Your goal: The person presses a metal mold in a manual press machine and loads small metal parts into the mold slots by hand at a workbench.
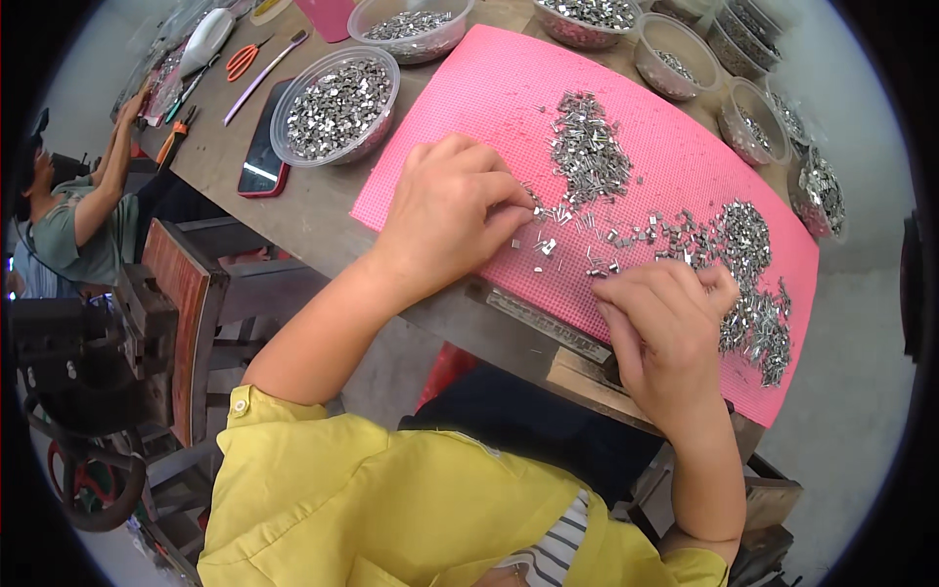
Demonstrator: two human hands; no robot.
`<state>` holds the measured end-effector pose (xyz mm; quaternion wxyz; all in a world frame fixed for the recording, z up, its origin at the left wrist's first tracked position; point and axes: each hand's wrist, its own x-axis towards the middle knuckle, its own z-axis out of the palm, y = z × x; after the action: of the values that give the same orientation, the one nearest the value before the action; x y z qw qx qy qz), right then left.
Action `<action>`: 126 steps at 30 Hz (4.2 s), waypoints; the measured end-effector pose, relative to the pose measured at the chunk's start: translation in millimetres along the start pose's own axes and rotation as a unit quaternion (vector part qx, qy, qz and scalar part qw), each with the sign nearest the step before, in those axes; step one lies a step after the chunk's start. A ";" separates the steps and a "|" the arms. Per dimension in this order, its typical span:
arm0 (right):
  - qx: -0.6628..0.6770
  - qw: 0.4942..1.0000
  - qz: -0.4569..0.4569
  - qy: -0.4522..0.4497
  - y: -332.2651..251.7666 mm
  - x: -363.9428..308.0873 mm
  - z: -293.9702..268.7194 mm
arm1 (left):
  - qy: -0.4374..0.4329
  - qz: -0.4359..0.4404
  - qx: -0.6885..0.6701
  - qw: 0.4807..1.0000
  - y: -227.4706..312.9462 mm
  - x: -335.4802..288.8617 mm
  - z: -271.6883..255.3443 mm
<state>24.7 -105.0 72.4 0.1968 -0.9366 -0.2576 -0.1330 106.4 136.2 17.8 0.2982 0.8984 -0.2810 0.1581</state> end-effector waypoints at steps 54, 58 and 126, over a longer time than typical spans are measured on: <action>-0.041 0.990 -0.130 -0.028 1.5 72.5 57.4 | 0.026 -0.071 0.020 0.997 28.2 -40.3 -3.2; -0.071 0.987 -0.135 -0.051 -2.1 77.1 54.9 | 0.013 -0.096 0.058 0.994 31.2 -39.1 -4.1; 0.340 0.861 0.302 0.228 33.6 -157.6 -58.1 | -0.100 -0.067 -0.329 0.936 70.6 113.4 55.9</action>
<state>-97.0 -224.7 58.7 0.5869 -0.7867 0.0603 -0.1813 160.5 7.8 57.4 0.5577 0.7777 -0.2850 -0.0541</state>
